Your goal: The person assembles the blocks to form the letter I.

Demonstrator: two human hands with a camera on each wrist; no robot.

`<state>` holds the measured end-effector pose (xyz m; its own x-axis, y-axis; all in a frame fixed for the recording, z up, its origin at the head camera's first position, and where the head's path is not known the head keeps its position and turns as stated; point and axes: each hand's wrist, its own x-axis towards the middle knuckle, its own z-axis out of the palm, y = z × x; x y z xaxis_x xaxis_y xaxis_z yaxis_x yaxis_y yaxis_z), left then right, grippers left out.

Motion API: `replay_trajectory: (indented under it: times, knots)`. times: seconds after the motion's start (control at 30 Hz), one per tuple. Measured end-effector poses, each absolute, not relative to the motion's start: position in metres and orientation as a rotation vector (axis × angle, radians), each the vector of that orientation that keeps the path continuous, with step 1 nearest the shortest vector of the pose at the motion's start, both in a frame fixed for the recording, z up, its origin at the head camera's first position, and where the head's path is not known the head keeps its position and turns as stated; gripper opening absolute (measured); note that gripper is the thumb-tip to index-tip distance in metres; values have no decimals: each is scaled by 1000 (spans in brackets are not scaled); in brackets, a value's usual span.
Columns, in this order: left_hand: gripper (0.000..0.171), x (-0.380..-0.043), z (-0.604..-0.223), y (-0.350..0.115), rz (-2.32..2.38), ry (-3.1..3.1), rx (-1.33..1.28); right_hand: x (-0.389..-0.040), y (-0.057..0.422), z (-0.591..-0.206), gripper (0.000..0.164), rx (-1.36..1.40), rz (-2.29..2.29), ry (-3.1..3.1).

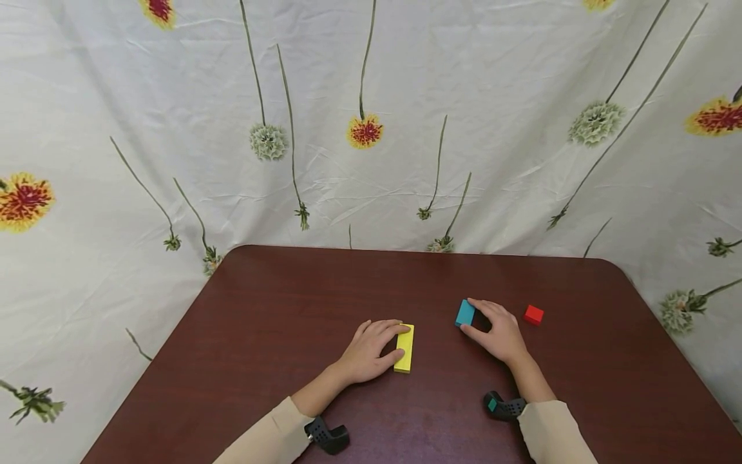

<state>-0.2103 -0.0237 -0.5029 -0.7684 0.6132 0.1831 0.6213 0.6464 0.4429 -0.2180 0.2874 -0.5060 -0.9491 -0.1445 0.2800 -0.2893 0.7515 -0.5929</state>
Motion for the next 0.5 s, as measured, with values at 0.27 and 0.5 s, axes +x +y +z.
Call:
replay_trajectory:
  times: [0.27, 0.5]
  knots:
    - [44, -209, -502, -23, -769, -2832, -1057, -218, 288, -505, 62, 298, 1015, -2756]
    - [44, -208, -501, -24, -775, -2838, -1055, -218, 289, -506, 62, 289, 1028, -2756]
